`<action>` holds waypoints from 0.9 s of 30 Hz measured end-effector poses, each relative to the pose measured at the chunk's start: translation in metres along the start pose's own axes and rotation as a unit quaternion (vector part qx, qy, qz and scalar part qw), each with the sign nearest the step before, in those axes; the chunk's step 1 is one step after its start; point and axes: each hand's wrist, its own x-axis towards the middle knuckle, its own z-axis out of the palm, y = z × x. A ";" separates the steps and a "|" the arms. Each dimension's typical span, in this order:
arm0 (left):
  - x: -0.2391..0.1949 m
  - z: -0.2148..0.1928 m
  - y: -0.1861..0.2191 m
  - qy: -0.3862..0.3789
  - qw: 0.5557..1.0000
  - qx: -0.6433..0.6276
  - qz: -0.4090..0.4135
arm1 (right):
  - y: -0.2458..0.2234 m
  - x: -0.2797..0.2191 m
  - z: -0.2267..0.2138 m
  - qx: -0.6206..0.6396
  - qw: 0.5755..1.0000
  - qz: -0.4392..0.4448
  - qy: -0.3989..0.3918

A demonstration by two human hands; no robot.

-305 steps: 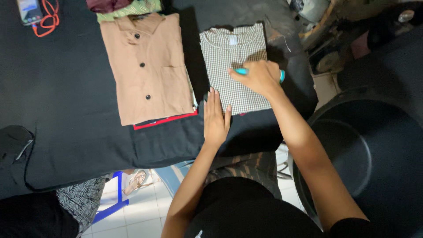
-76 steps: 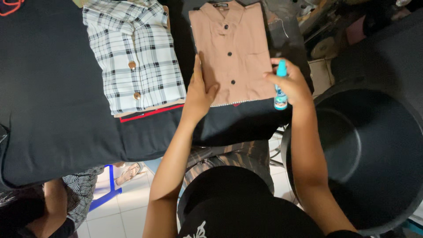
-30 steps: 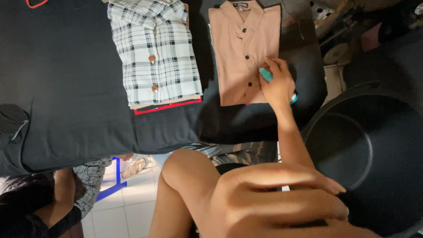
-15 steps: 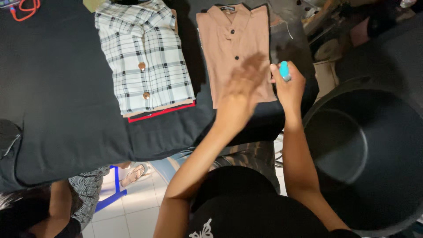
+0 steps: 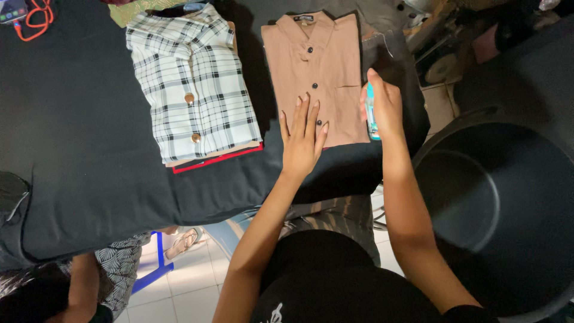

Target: The person sprays a liquid from a small bottle onto a stack of folded shirts and smooths them with their hands. They handle several shirts, including a beige button-up, a checkered shirt, a black t-shirt, a denim shirt, and a red t-shirt. Finally, they place a clear plastic bag over the stack.

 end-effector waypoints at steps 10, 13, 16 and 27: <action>0.009 -0.149 0.107 -0.105 0.899 -0.420 0.067 | 0.023 0.004 0.027 -0.302 0.945 -0.105 0.073; 0.005 -0.206 0.149 -0.095 0.869 -0.463 0.146 | 0.029 0.004 0.036 -0.388 0.909 -0.134 0.079; 0.014 -0.236 0.172 -0.066 0.863 -0.463 0.192 | 0.030 0.005 0.039 -0.393 0.902 -0.161 0.081; 0.027 -0.241 0.196 0.007 0.864 -0.426 0.269 | 0.038 0.002 0.043 -0.443 0.866 -0.206 0.103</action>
